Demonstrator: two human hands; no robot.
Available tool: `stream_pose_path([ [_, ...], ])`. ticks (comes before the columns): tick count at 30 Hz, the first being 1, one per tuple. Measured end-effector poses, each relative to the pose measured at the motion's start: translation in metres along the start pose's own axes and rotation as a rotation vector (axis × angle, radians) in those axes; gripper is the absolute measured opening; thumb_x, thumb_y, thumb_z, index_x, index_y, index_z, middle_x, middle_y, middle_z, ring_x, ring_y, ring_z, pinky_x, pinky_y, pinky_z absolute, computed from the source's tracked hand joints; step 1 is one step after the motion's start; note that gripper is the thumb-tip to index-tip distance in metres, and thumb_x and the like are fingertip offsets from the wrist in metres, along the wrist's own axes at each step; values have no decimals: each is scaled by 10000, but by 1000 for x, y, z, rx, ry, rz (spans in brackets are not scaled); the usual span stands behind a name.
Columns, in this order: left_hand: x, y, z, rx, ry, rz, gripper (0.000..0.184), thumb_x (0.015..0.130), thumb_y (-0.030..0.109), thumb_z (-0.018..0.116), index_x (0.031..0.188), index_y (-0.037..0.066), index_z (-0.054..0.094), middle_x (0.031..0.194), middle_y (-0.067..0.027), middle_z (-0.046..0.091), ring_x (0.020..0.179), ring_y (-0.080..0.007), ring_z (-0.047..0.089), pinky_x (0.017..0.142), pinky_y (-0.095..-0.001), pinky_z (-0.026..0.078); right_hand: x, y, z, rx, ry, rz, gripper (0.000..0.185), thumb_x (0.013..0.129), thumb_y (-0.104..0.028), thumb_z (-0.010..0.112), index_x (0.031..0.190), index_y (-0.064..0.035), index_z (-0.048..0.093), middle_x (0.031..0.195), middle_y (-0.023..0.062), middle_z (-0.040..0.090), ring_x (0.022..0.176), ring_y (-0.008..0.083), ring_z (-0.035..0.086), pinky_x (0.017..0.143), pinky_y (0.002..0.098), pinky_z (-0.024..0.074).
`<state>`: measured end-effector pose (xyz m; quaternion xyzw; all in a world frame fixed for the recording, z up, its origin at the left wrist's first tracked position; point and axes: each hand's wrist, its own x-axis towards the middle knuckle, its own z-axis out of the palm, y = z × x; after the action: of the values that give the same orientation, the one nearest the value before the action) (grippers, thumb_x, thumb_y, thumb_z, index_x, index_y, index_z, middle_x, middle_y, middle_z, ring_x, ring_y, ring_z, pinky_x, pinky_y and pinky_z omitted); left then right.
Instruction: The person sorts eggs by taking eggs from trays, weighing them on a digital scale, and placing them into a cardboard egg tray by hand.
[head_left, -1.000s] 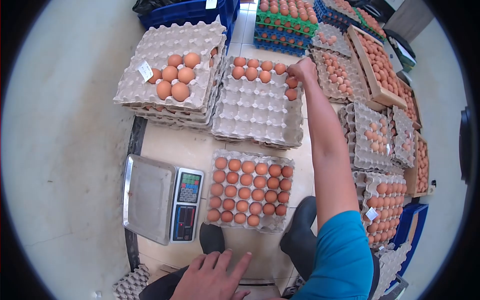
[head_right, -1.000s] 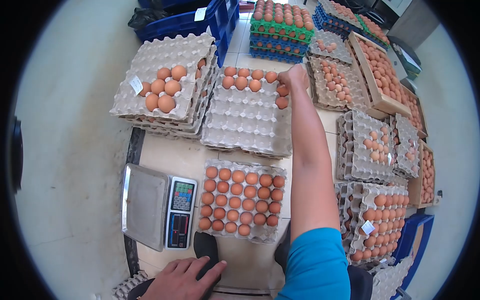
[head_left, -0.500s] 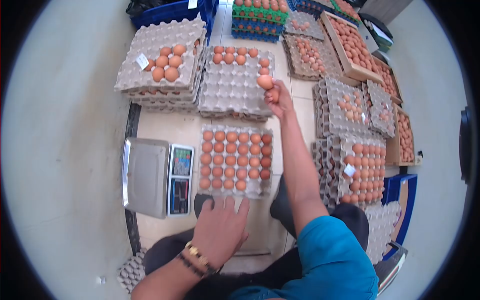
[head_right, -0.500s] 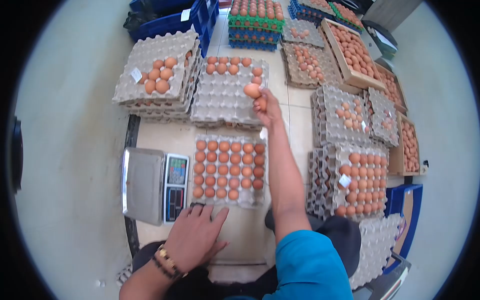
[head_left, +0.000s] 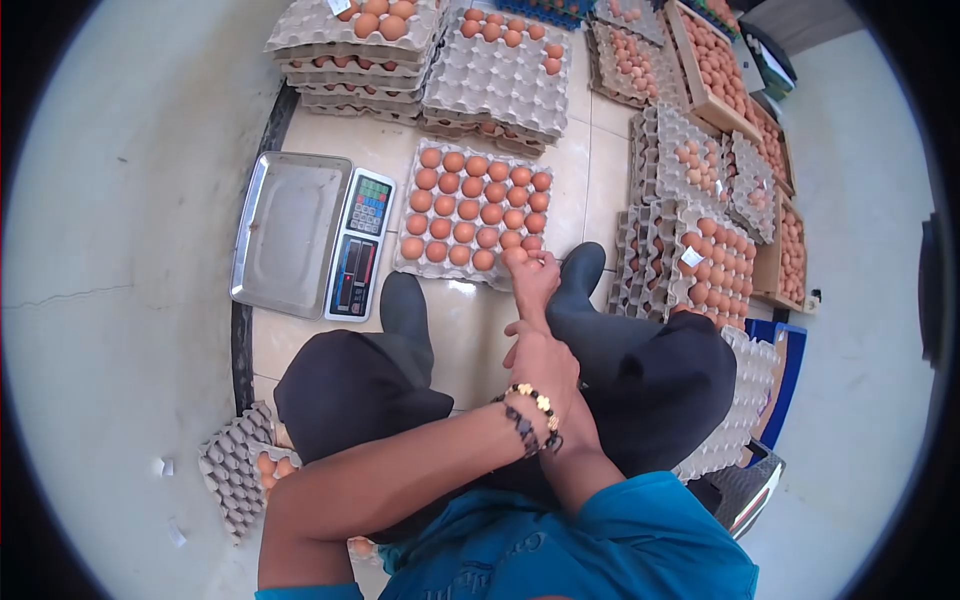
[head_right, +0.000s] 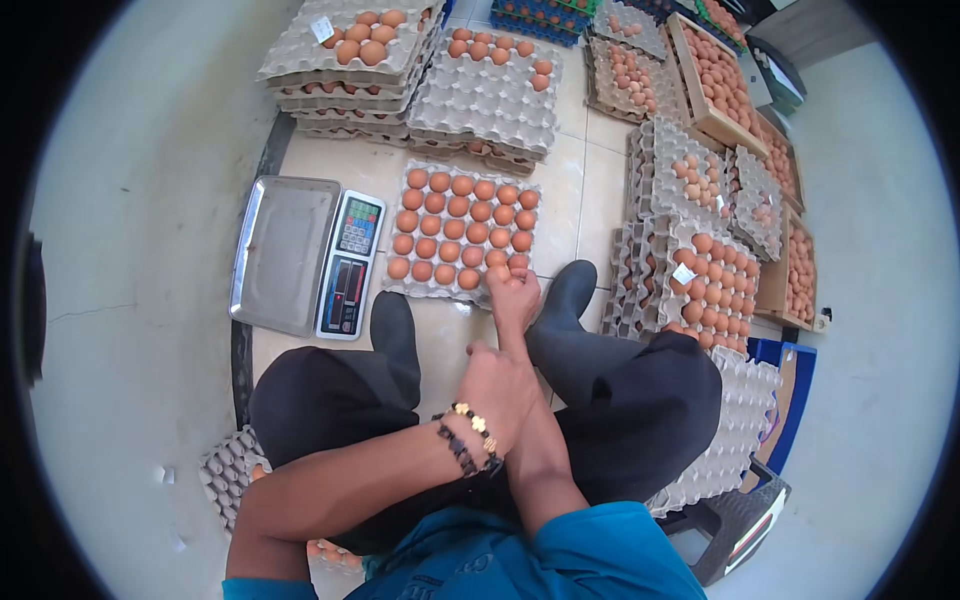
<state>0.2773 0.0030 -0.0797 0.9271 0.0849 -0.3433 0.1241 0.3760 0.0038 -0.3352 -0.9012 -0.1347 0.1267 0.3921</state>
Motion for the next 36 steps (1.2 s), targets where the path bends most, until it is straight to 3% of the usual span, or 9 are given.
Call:
stream_pose_path([
  [6, 2, 8, -1, 8, 107, -149, 241, 934, 162, 571, 1107, 128, 735, 1056, 3, 729, 1005, -168, 678, 848, -441, 482, -14, 25, 12, -35, -8, -50, 358, 738, -290, 740, 931, 4, 672, 794, 171, 705, 776, 333, 684, 742, 423, 537],
  [9, 6, 11, 1, 12, 71, -121, 243, 935, 163, 568, 1108, 126, 735, 1056, 2, 730, 1006, -167, 679, 847, -439, 483, 11, 44, 11, 551, 18, 606, 350, 818, -248, 642, 1015, 40, 648, 819, 141, 688, 743, 304, 658, 730, 437, 534],
  [12, 8, 14, 3, 14, 44, -104, 245, 937, 163, 566, 1109, 124, 735, 1057, 1, 730, 1008, -166, 679, 847, -437, 484, 22, 78, 19, 1116, 95, 658, 346, 856, -214, 563, 1058, 61, 622, 883, 126, 660, 747, 279, 629, 749, 443, 528],
  [18, 5, 18, 4, 12, 12, -95, 249, 940, 164, 560, 1111, 119, 735, 1058, -1, 732, 1010, -164, 679, 846, -433, 486, 3, 60, 24, 89, 367, -172, 299, 839, -154, 700, 1055, 40, 629, 910, 127, 679, 919, 253, 652, 855, 373, 516],
  [24, 12, 19, 7, -11, -22, -80, 253, 942, 165, 555, 1113, 115, 734, 1059, -2, 734, 1012, -161, 680, 845, -429, 488, -9, 61, 17, 129, 119, -180, 360, 769, -138, 757, 1087, -1, 660, 1131, 200, 630, 1062, 351, 620, 944, 419, 480],
  [30, 20, 15, 16, -106, -80, 19, 257, 945, 166, 550, 1116, 110, 734, 1060, -4, 735, 1015, -159, 680, 844, -426, 490, -23, 26, 7, -1, 399, -207, 388, 773, -101, 742, 1139, -4, 655, 1129, 164, 579, 1056, 309, 587, 958, 415, 476],
  [31, 18, 6, 17, -182, 33, 94, 255, 914, 177, 572, 1088, 90, 738, 1013, -68, 746, 953, -206, 709, 787, -422, 526, -19, 30, 8, 119, 427, -183, 377, 782, -58, 703, 1152, -12, 646, 1157, 155, 535, 1096, 273, 552, 969, 401, 467],
  [32, 14, 6, 10, -575, 204, -221, 240, 886, 172, 589, 1052, 88, 741, 973, -100, 744, 904, -245, 718, 743, -424, 536, -21, 22, 3, 258, 438, -180, 367, 792, -29, 672, 1157, -16, 637, 1156, 143, 537, 1101, 250, 547, 967, 385, 467],
  [36, -27, -55, -26, -202, 600, 76, 257, 723, 130, 650, 955, 19, 670, 788, -196, 694, 720, -344, 694, 627, -461, 528, -56, -70, -94, 706, 186, -39, 318, 867, 45, 536, 1183, 27, 564, 1114, 115, 575, 936, 169, 640, 856, 298, 513],
])
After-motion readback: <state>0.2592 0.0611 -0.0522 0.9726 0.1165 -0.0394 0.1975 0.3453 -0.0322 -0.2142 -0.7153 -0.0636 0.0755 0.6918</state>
